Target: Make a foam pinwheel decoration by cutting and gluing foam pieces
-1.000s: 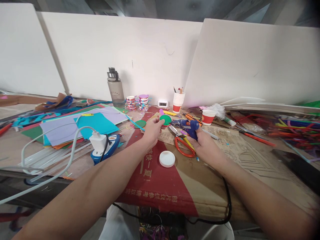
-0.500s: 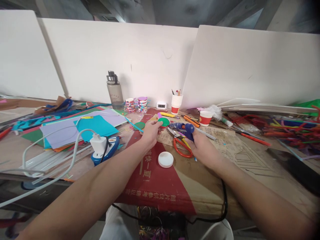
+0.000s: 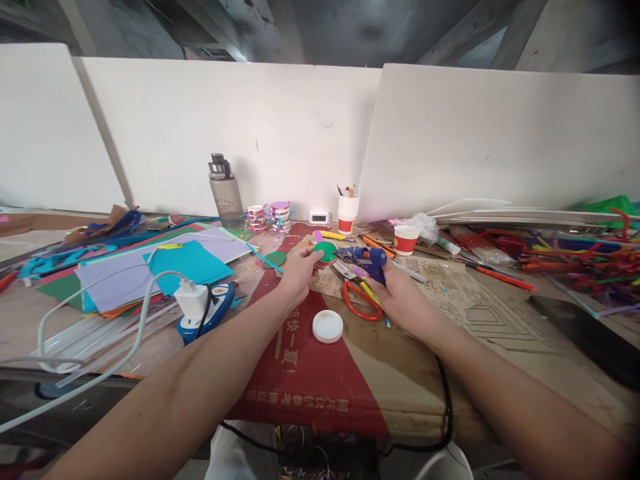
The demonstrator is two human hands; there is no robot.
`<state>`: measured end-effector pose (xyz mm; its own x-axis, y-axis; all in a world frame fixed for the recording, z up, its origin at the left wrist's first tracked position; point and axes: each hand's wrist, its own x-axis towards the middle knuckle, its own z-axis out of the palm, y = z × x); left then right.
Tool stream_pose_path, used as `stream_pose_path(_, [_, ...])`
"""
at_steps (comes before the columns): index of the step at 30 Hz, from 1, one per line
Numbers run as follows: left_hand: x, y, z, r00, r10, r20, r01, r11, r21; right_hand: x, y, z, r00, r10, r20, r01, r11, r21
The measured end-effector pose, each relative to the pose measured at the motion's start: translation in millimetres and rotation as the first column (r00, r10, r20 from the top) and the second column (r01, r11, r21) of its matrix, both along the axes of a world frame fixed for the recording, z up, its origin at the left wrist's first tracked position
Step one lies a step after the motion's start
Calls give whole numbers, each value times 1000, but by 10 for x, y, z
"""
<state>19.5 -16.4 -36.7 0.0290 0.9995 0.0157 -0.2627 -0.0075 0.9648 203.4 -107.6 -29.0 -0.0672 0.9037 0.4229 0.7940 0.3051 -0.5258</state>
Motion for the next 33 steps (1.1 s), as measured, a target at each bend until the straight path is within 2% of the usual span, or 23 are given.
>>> stream_pose_path(5, [-9, 0, 22, 1000, 11, 4, -11, 1000, -10, 10, 3, 14, 1000, -19, -13, 19, 999, -31])
stream_pose_path(12, [1, 11, 123, 993, 12, 116, 0, 995, -104, 32, 23, 135, 962, 1, -274, 4, 1000, 17])
stream_pose_path(15, [-5, 18, 139, 991, 36, 130, -19, 991, -134, 172, 33, 199, 929, -105, -355, 106, 994, -16])
stream_pose_path(18, [-18, 27, 128, 989, 41, 144, -21, 991, -135, 498, 12, 227, 888, -239, -393, 232, 970, -68])
stream_pose_path(21, [-20, 36, 107, 986, 28, 163, -8, 993, -120, 966, -8, 181, 860, -414, -298, 401, 910, -108])
stream_pose_path(23, [-12, 39, 94, 986, 20, 164, 0, 993, -118, 1269, 4, 120, 812, -564, -152, 535, 822, -193])
stream_pose_path(24, [-7, 39, 89, 987, 14, 159, 5, 993, -119, 1395, 18, 88, 785, -619, -11, 600, 764, -238])
stream_pose_path(25, [-3, 38, 86, 988, 7, 153, 11, 993, -119, 1498, 36, 60, 762, -646, 46, 634, 729, -257])
stream_pose_path(29, [-4, 23, 92, 989, 0, 145, 17, 993, -120, 1683, 117, 22, 707, -668, 233, 706, 644, -295])
stream_pose_path(33, [-12, 19, 112, 987, 17, 160, 3, 992, -125, 1670, 104, 127, 648, -620, 443, 756, 593, -277])
